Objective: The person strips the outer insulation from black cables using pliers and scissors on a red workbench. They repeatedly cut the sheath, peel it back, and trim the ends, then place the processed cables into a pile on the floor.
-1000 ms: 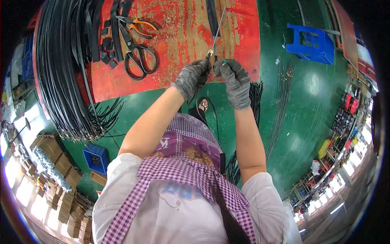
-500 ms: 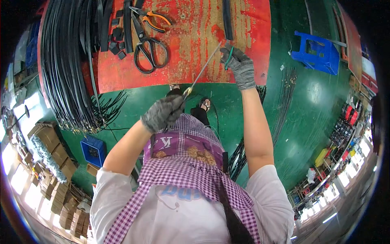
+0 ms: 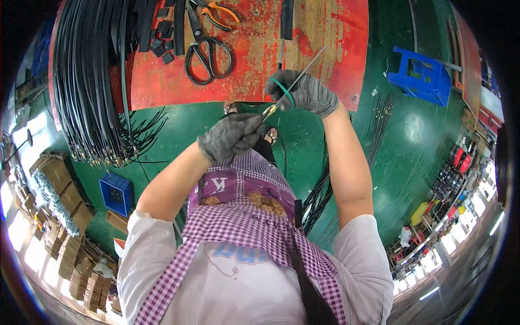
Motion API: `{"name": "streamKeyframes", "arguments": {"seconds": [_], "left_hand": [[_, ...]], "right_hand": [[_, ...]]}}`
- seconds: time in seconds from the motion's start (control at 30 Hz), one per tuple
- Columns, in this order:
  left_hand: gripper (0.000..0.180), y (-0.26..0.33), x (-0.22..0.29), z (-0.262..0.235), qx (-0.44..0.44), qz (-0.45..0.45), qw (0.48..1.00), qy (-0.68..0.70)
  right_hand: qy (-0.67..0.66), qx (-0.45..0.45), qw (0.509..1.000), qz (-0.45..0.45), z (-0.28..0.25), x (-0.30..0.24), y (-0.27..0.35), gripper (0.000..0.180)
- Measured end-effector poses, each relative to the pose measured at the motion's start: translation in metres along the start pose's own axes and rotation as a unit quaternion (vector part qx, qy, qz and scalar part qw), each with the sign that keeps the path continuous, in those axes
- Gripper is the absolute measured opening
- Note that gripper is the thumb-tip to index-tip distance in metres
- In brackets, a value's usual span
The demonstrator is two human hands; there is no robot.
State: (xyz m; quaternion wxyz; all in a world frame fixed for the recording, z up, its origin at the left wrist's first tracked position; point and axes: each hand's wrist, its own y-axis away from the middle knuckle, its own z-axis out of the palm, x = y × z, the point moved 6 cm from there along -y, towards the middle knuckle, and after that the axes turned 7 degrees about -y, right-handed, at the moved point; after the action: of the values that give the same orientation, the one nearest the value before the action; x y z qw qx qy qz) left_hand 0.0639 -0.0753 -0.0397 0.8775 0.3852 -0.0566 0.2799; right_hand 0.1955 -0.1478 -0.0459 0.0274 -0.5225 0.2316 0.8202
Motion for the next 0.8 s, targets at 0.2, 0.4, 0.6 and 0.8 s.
{"name": "streamKeyframes", "arguments": {"seconds": [0.2, 0.4, 0.6, 0.8], "left_hand": [[0.024, -0.022, 0.032, 0.01, 0.11, 0.003, 0.986, -0.123], [0.028, -0.023, 0.03, 0.041, 0.073, 0.077, 0.959, -0.264], [0.025, -0.014, 0.014, 0.082, 0.041, 0.141, 0.925, -0.351], [0.024, 0.005, -0.017, 0.123, 0.037, 0.202, 0.931, -0.301]], "right_hand": [[0.084, 0.082, 0.993, 0.03, 0.013, -0.012, 0.02, 0.033], [0.198, 0.216, 0.956, 0.007, 0.016, -0.027, 0.085, 0.028], [0.021, 0.294, 0.955, -0.044, 0.041, -0.027, 0.159, 0.028], [-0.065, 0.277, 0.93, -0.232, 0.061, -0.014, 0.18, 0.028]]}}
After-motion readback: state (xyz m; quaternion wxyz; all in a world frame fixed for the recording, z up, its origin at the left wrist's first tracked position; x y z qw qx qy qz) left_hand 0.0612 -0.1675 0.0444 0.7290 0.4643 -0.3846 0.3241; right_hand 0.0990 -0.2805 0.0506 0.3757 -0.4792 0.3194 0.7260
